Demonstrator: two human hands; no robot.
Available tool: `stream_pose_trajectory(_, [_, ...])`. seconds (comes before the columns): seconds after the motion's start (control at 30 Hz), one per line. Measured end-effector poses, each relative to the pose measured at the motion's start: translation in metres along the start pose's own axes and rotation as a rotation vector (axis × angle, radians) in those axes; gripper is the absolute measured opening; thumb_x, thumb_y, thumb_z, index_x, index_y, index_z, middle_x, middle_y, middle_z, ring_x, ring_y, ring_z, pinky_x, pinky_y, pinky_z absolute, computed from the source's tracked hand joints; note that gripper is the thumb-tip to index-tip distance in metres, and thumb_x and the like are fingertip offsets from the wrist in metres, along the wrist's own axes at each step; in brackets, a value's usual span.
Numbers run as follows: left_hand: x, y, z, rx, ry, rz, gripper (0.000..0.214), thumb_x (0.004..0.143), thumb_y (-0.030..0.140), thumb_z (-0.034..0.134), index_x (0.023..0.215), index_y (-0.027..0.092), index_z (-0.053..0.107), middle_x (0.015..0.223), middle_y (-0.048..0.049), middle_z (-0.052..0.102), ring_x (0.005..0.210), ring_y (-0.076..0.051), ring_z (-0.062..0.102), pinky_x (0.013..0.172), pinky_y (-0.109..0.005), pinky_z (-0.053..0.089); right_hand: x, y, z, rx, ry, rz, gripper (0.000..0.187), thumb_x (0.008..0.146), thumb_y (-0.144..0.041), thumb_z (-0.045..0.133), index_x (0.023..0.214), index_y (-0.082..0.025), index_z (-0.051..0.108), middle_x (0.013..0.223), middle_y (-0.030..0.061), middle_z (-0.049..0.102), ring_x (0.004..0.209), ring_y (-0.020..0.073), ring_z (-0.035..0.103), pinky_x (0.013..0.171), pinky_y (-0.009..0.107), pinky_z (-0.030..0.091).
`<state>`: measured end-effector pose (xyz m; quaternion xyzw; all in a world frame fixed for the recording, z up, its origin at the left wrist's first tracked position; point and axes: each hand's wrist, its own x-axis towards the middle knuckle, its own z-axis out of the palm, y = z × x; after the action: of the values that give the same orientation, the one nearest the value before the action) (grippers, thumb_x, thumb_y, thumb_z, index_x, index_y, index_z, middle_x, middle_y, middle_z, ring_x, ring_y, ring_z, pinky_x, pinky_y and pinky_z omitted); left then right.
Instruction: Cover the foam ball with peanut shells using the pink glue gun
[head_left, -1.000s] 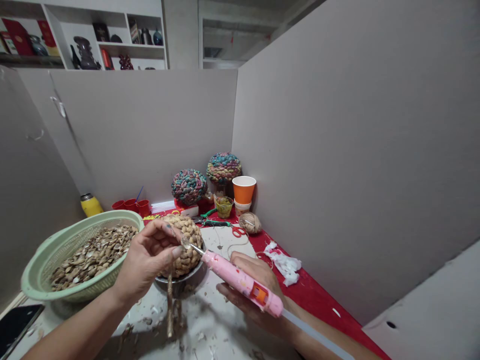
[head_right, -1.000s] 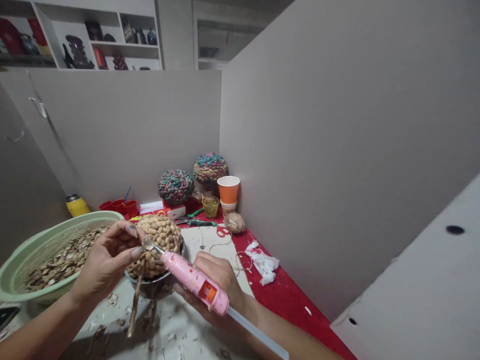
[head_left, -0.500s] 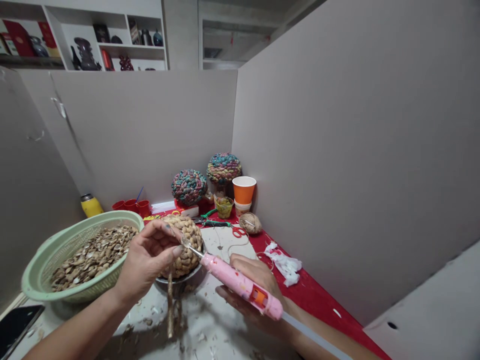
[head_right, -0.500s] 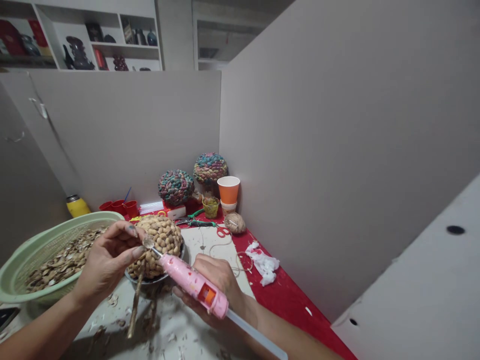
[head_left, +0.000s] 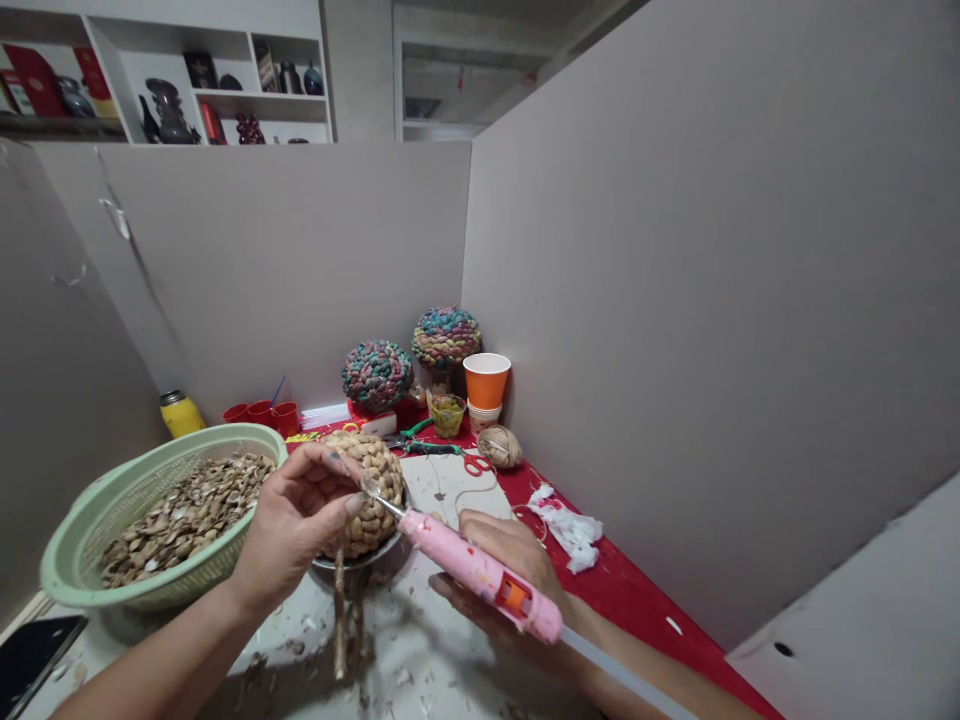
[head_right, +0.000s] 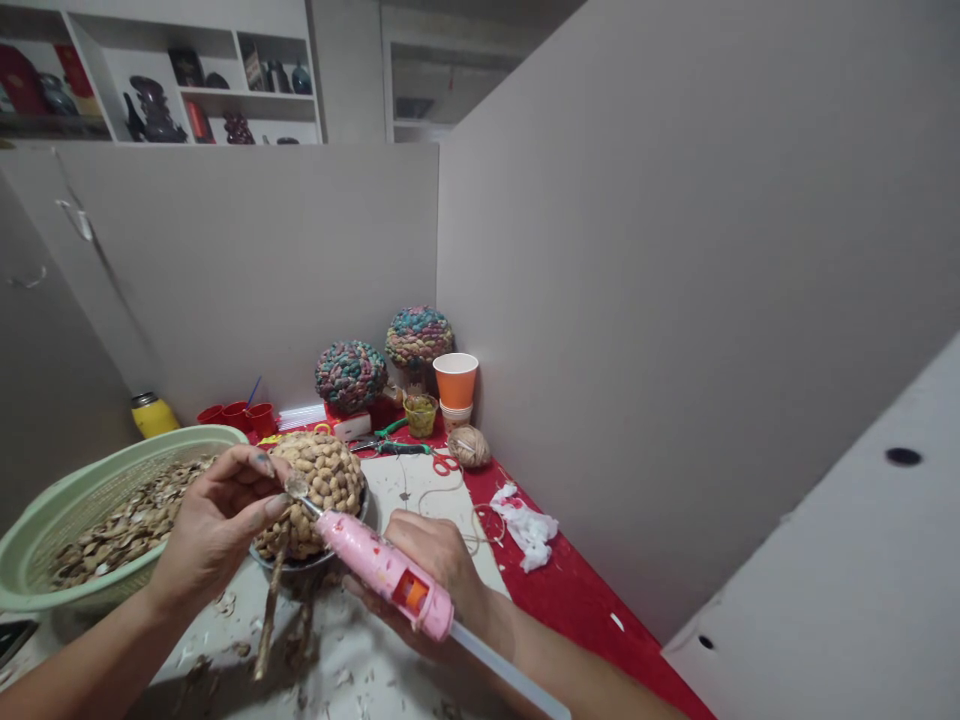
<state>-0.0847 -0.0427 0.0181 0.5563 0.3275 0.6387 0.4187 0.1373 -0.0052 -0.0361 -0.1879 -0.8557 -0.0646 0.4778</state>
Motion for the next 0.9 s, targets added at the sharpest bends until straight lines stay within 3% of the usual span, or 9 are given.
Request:
stream_pose_trajectory(0.23, [-0.001,0.007,0.000,-0.063,0.029,-0.073,0.027,0.071,0.019,0.085,0.087,0.022,0.064,0.085,0.0031,0.068,0.079,-0.009,0.063,0.073,-0.014,0.051,0.006,0.000,-0.002,0.007,0.071,-0.005,0.040,0.100,-0.038,0.046,0.064,-0.022,0.041,0.055,-0.0040,0.042,0.048,0.0105,0.038,0.046,0.026,0.025])
stream_pose_trajectory(0.4, [-0.002,0.020,-0.002,-0.100,0.063,-0.074,0.030,0.067,0.020,0.087,0.086,0.022,0.065,0.082,0.0030,0.067,0.075,-0.009,0.062,0.070,-0.015,0.052,-0.004,0.025,0.000,-0.135,0.102,0.040,0.039,0.100,-0.038,0.046,0.064,-0.021,0.045,0.058,-0.0027,0.044,0.050,0.0116,0.039,0.049,0.027,0.024])
stream_pose_trajectory(0.47, [-0.002,0.024,-0.004,-0.095,0.079,-0.055,0.030,0.066,0.020,0.087,0.086,0.022,0.065,0.082,0.0030,0.067,0.075,-0.009,0.062,0.070,-0.015,0.053,-0.010,0.041,-0.001,-0.191,0.016,0.170,0.039,0.098,-0.044,0.049,0.067,-0.020,0.047,0.062,-0.0009,0.048,0.054,0.0128,0.044,0.052,0.028,0.025])
stream_pose_trajectory(0.57, [-0.002,0.027,-0.008,-0.080,0.089,-0.023,0.030,0.066,0.019,0.087,0.086,0.022,0.065,0.084,0.0027,0.066,0.077,-0.009,0.062,0.072,-0.014,0.053,-0.017,0.060,-0.007,-0.268,-0.362,0.479,0.029,0.095,-0.041,0.054,0.077,-0.019,0.053,0.076,0.0026,0.060,0.066,0.0156,0.054,0.057,0.028,0.028])
stream_pose_trajectory(0.63, [-0.002,0.028,-0.010,-0.071,0.081,-0.015,0.030,0.066,0.019,0.087,0.085,0.022,0.065,0.084,0.0022,0.066,0.077,-0.010,0.062,0.073,-0.014,0.054,-0.022,0.069,-0.011,-0.296,-0.511,0.588,0.015,0.092,-0.032,0.058,0.084,-0.019,0.057,0.085,0.0044,0.064,0.073,0.0173,0.058,0.058,0.028,0.028])
stream_pose_trajectory(0.7, [-0.002,0.030,-0.010,-0.069,0.079,-0.013,0.028,0.067,0.018,0.086,0.084,0.022,0.065,0.084,0.0017,0.067,0.077,-0.010,0.062,0.074,-0.015,0.054,-0.028,0.074,-0.014,-0.313,-0.579,0.645,0.013,0.085,-0.029,0.065,0.085,-0.018,0.059,0.088,0.0062,0.065,0.077,0.0194,0.059,0.058,0.028,0.028])
stream_pose_trajectory(0.8, [-0.003,0.036,-0.008,-0.097,0.083,0.015,0.027,0.067,0.017,0.086,0.084,0.021,0.065,0.083,0.0013,0.068,0.077,-0.010,0.063,0.074,-0.016,0.054,-0.040,0.078,-0.015,-0.311,-0.689,0.696,0.024,0.079,-0.036,0.073,0.088,-0.016,0.062,0.093,0.0093,0.066,0.081,0.0226,0.061,0.063,0.029,0.033])
stream_pose_trajectory(0.9, [-0.004,0.043,-0.007,-0.133,0.076,0.057,0.026,0.067,0.016,0.085,0.083,0.020,0.065,0.081,0.0013,0.069,0.076,-0.011,0.064,0.074,-0.018,0.054,-0.049,0.081,-0.018,-0.295,-0.780,0.693,0.027,0.081,-0.038,0.072,0.093,-0.016,0.064,0.097,0.0109,0.067,0.087,0.0248,0.063,0.068,0.030,0.039])
